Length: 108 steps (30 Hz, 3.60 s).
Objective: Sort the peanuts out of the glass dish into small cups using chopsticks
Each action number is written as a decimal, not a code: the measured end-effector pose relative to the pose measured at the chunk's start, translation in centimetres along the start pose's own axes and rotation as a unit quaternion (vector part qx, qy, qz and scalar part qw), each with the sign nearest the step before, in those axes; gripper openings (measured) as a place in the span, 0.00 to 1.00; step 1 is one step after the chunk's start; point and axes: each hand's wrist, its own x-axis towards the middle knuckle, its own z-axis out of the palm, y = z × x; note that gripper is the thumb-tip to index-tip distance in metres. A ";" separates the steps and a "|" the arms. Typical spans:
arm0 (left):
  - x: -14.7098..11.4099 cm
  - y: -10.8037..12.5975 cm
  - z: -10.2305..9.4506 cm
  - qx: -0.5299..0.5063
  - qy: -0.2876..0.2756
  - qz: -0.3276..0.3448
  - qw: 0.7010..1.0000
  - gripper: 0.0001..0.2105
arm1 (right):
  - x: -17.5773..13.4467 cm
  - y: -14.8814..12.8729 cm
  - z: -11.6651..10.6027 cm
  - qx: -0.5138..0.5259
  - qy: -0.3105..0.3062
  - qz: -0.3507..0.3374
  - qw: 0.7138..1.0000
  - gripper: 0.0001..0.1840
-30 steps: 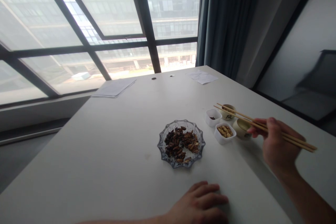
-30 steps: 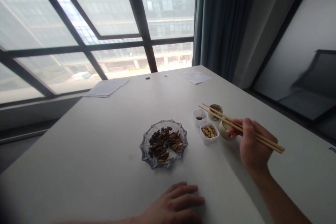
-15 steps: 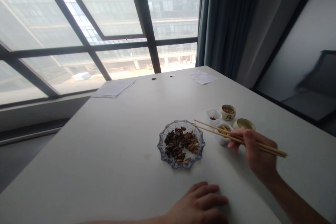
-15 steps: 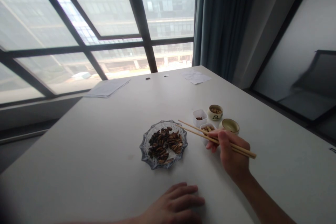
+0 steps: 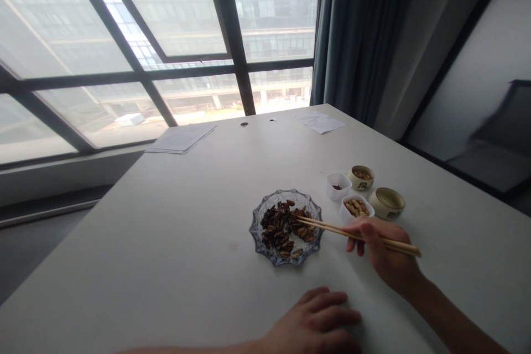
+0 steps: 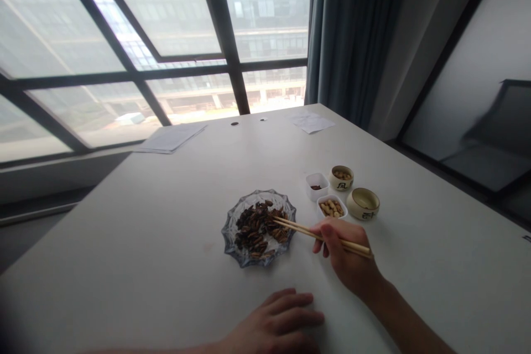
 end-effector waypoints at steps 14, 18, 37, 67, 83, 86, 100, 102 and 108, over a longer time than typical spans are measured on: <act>0.1 0.0 -0.1 -0.005 -0.004 0.000 1.000 0.12 | 0.8 -1.2 -0.5 -0.037 0.178 -0.013 0.983 0.22; 0.2 0.0 -0.3 -0.007 0.012 0.001 1.000 0.12 | 1.9 -1.7 -1.9 -0.102 0.271 0.012 0.957 0.24; 0.1 -0.2 0.0 -0.004 -0.003 0.001 1.000 0.12 | 2.5 -0.7 -3.6 -0.137 0.313 0.031 0.939 0.21; 0.1 0.0 -0.2 0.003 -0.024 0.001 1.000 0.13 | 0.1 0.4 1.1 0.004 -0.007 -0.035 0.999 0.16; 0.0 0.0 0.1 -0.003 -0.007 -0.001 1.000 0.12 | 0.0 0.1 0.3 -0.039 0.104 -0.033 0.993 0.19; 0.1 0.0 -0.1 -0.002 -0.019 -0.002 1.000 0.12 | 1.0 -0.4 -1.2 -0.094 0.180 -0.031 0.979 0.20; 0.3 0.1 -0.7 -0.011 -0.043 -0.004 0.999 0.12 | 2.8 0.2 -4.1 -0.121 0.328 0.033 0.936 0.25; 0.3 0.1 -0.7 -0.009 -0.047 -0.007 0.999 0.12 | 2.8 0.1 -4.0 -0.112 0.322 0.034 0.940 0.25; 0.3 0.0 -0.3 -0.006 -0.023 -0.005 1.000 0.12 | 2.8 -0.2 -3.8 -0.058 0.325 0.073 0.941 0.25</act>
